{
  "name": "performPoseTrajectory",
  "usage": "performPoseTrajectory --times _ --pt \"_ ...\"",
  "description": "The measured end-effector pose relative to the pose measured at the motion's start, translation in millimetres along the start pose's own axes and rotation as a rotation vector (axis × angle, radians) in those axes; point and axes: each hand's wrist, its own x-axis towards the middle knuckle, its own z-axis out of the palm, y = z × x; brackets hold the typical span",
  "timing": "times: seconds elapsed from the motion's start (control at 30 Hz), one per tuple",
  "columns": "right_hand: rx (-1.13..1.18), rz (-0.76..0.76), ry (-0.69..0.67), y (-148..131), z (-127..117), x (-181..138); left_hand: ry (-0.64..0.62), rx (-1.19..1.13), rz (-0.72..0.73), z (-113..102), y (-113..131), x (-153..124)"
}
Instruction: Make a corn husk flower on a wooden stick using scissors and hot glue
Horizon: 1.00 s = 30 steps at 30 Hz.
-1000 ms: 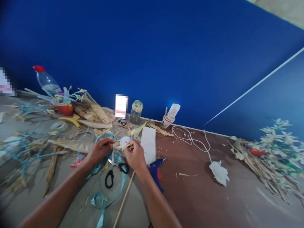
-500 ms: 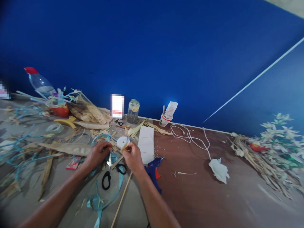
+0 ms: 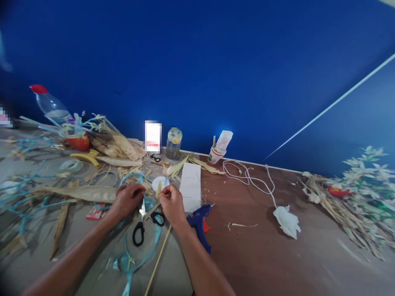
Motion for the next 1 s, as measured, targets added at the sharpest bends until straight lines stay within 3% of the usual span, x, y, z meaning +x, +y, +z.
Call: performPoseTrajectory --times 0.33,0.6,0.73,1.0 --pt "0.044 0.010 0.035 1.3 -0.7 1.0 -0.054 0.117 0.012 -8.9 -0.5 -3.2" --pt "0.022 -0.002 0.049 3.5 -1.9 2.7 -0.283 0.236 -0.009 -21.7 0.5 -2.5" --pt "0.010 -0.007 0.051 3.2 -1.9 2.9 -0.340 0.292 0.029 -25.4 1.1 -2.3" --pt "-0.013 -0.021 0.044 2.0 -1.3 0.6 -0.266 0.315 0.105 -26.3 4.1 -6.1"
